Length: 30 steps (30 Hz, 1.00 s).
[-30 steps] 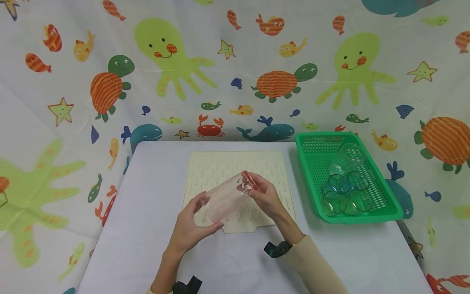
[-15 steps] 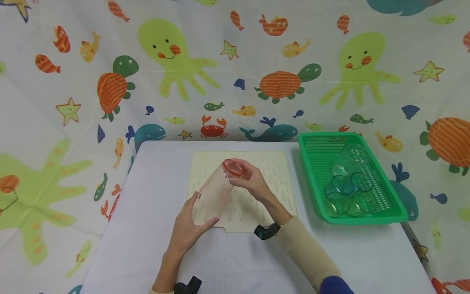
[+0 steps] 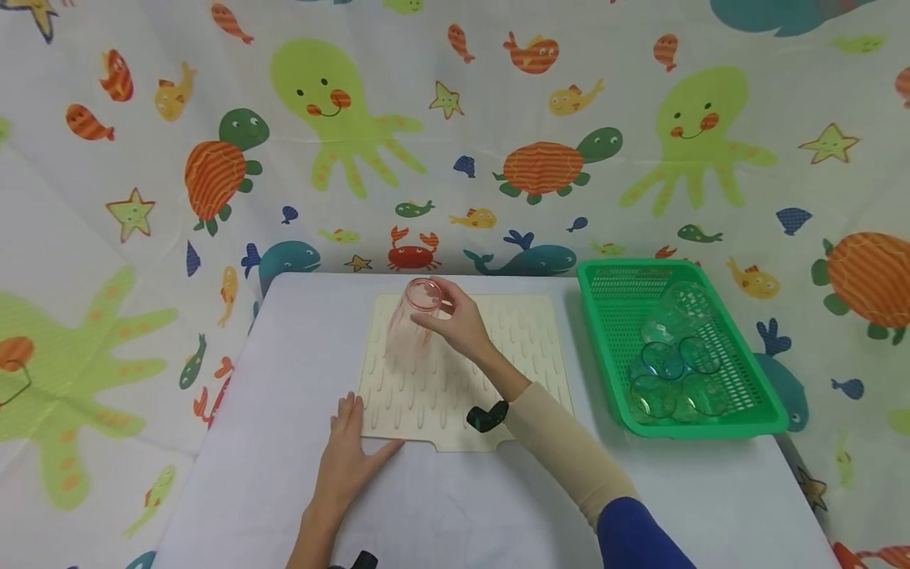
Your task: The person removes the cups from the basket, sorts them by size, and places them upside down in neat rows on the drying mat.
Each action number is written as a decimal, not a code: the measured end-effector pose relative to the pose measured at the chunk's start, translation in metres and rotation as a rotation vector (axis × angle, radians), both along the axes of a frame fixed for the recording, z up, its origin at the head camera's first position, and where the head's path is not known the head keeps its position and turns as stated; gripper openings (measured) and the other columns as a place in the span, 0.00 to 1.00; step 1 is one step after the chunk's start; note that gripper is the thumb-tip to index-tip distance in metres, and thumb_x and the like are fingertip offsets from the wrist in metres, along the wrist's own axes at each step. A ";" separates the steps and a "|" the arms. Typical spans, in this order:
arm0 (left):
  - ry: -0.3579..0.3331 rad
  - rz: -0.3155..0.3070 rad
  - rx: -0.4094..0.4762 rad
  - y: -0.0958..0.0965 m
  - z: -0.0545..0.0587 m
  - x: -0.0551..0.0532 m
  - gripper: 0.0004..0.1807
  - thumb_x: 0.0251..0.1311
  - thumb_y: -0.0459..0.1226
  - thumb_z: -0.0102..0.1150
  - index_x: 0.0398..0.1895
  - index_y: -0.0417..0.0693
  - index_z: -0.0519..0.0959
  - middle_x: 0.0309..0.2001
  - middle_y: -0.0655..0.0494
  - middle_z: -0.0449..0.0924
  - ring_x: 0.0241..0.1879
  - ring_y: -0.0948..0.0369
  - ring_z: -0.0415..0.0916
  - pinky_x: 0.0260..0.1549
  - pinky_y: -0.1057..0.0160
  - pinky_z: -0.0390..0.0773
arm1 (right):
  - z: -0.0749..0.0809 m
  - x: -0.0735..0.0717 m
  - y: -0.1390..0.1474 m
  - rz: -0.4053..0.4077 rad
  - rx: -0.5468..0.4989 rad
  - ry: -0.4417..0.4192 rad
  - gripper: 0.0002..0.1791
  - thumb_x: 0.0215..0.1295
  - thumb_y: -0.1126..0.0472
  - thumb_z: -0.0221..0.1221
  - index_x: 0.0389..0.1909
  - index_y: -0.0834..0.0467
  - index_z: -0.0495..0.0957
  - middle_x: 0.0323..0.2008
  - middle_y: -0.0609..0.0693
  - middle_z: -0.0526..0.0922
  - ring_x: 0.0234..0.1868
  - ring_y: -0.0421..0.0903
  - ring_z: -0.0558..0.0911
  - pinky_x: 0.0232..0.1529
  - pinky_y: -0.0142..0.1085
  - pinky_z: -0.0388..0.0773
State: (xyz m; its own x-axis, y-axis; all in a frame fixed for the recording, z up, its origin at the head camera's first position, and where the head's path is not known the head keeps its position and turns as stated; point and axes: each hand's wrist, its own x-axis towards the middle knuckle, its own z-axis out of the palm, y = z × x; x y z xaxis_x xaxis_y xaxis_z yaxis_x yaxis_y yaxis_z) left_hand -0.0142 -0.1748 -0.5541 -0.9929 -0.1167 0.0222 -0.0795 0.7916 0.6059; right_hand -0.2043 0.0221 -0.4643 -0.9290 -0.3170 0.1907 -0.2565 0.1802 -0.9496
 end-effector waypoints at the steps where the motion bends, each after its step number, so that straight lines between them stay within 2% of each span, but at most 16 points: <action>1: -0.013 0.003 -0.009 -0.001 -0.003 -0.001 0.62 0.48 0.58 0.75 0.76 0.31 0.55 0.78 0.32 0.50 0.78 0.36 0.45 0.75 0.35 0.52 | 0.000 -0.003 -0.004 -0.012 0.016 0.005 0.39 0.59 0.56 0.71 0.71 0.57 0.67 0.67 0.57 0.75 0.68 0.55 0.74 0.68 0.46 0.76; 5: -0.050 0.014 -0.020 -0.005 -0.012 -0.004 0.64 0.49 0.61 0.72 0.76 0.29 0.52 0.78 0.30 0.46 0.79 0.36 0.41 0.76 0.36 0.48 | -0.002 -0.015 -0.017 -0.055 0.083 0.022 0.39 0.59 0.55 0.71 0.71 0.56 0.67 0.67 0.54 0.75 0.68 0.53 0.74 0.68 0.45 0.76; 9: -0.073 0.024 -0.036 -0.006 -0.019 -0.007 0.65 0.50 0.61 0.71 0.75 0.25 0.51 0.77 0.27 0.45 0.78 0.35 0.40 0.76 0.35 0.46 | -0.005 -0.025 -0.028 -0.073 0.105 0.010 0.40 0.60 0.56 0.71 0.72 0.57 0.65 0.68 0.55 0.74 0.69 0.53 0.74 0.70 0.47 0.74; 13: -0.063 0.027 -0.061 -0.007 -0.025 -0.008 0.63 0.52 0.59 0.71 0.74 0.22 0.52 0.76 0.24 0.45 0.78 0.33 0.42 0.76 0.34 0.46 | -0.008 -0.031 -0.035 -0.079 0.126 0.008 0.41 0.60 0.57 0.71 0.72 0.60 0.64 0.68 0.56 0.74 0.68 0.53 0.74 0.70 0.47 0.74; 16: -0.040 0.029 -0.047 -0.007 -0.028 -0.008 0.61 0.52 0.57 0.71 0.73 0.22 0.52 0.76 0.24 0.46 0.77 0.32 0.43 0.76 0.34 0.45 | -0.012 -0.035 -0.038 -0.085 0.159 0.013 0.41 0.60 0.56 0.71 0.72 0.59 0.65 0.67 0.55 0.74 0.67 0.52 0.75 0.68 0.46 0.76; 19: -0.051 0.032 -0.022 -0.006 -0.029 -0.006 0.61 0.52 0.56 0.72 0.74 0.22 0.51 0.77 0.25 0.43 0.77 0.33 0.41 0.76 0.34 0.43 | -0.017 -0.037 -0.040 -0.086 0.185 0.006 0.41 0.60 0.55 0.71 0.72 0.58 0.65 0.67 0.54 0.75 0.66 0.51 0.75 0.67 0.46 0.77; 23: -0.099 0.045 0.004 -0.004 -0.030 -0.005 0.62 0.53 0.55 0.72 0.75 0.24 0.49 0.78 0.27 0.39 0.79 0.35 0.37 0.78 0.37 0.39 | -0.024 -0.040 -0.042 -0.079 0.202 0.004 0.41 0.60 0.54 0.71 0.72 0.57 0.64 0.67 0.53 0.74 0.66 0.51 0.75 0.66 0.46 0.78; 30: -0.128 0.037 0.013 -0.006 -0.028 -0.007 0.62 0.54 0.55 0.71 0.76 0.25 0.47 0.79 0.29 0.38 0.80 0.37 0.35 0.79 0.39 0.37 | -0.025 -0.043 -0.048 -0.065 0.237 0.020 0.41 0.61 0.54 0.70 0.72 0.59 0.64 0.68 0.55 0.74 0.67 0.51 0.74 0.68 0.46 0.76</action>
